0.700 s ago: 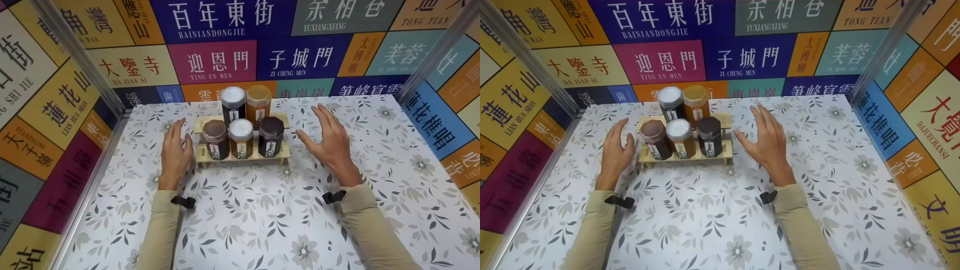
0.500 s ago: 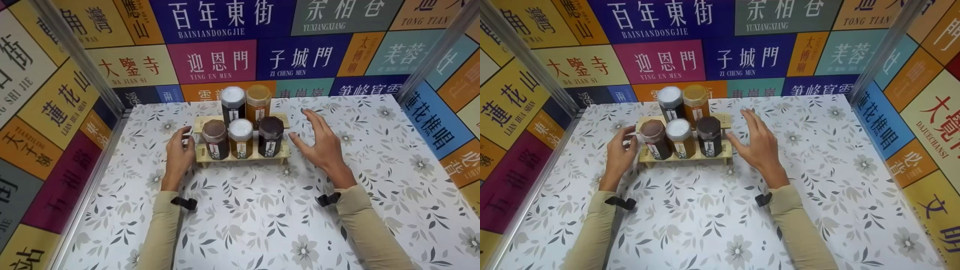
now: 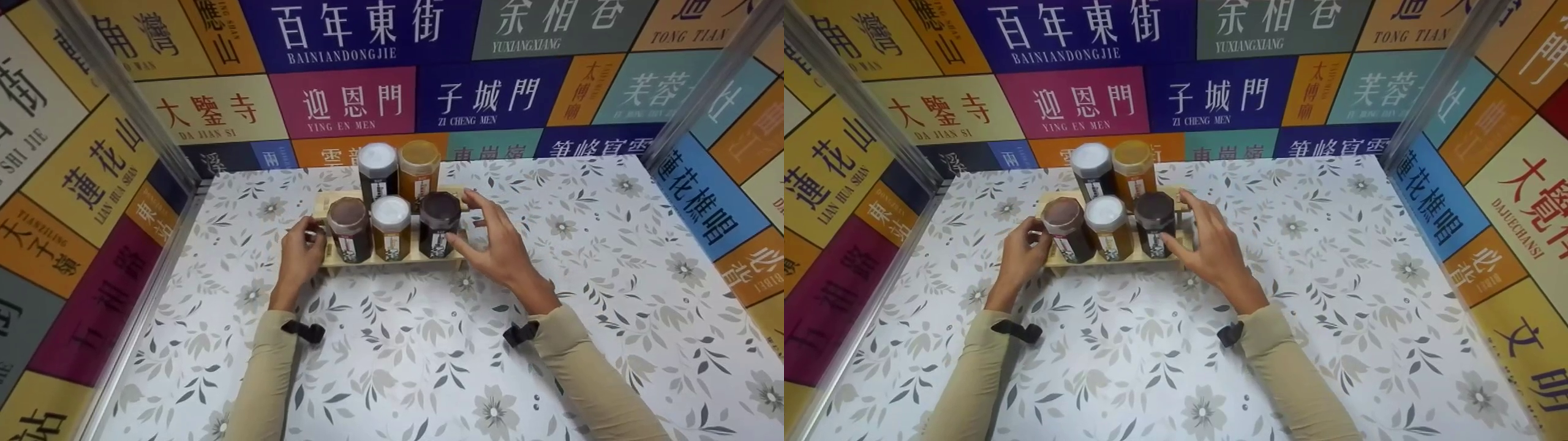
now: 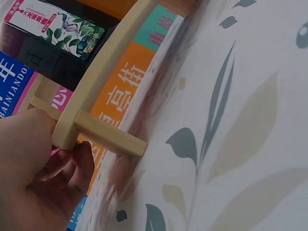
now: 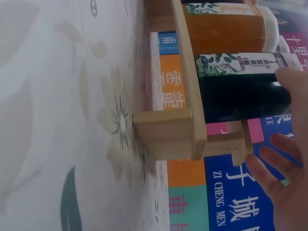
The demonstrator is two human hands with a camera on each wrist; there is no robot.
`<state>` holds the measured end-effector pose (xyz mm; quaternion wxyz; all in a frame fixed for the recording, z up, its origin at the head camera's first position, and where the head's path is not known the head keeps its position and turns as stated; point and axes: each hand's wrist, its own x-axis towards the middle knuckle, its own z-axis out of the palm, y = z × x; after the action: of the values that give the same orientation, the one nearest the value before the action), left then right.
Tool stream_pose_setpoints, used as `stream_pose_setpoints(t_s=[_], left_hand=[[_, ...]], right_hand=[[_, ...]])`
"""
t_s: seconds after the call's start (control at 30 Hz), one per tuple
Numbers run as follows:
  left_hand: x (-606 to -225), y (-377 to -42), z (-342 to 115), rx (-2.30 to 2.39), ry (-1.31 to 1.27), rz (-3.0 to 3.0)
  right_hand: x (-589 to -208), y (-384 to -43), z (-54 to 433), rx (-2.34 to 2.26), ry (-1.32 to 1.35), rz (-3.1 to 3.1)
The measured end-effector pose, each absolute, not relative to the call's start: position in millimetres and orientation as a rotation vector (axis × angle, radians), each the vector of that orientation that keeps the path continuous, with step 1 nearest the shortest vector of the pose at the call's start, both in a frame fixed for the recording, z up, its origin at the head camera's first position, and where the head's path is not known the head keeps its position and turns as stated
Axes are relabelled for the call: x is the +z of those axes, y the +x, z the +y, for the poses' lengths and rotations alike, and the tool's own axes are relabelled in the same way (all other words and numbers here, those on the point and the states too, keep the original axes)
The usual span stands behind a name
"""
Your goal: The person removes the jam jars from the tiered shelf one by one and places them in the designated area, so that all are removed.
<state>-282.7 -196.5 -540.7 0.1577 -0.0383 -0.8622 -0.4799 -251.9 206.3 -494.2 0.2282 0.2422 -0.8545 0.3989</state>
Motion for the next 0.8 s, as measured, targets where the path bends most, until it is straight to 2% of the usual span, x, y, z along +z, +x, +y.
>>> stream_pose_setpoints(t_s=[0.23, 0.8], left_hand=[[-542, -283, -199, -1.503, -0.141, -2.501], [-555, -275, -205, -1.79, -0.121, -2.449]], right_hand=[[-497, -251, 188, 1.161, 0.705, -2.381], [-509, -247, 175, 1.368, 0.594, -2.295]])
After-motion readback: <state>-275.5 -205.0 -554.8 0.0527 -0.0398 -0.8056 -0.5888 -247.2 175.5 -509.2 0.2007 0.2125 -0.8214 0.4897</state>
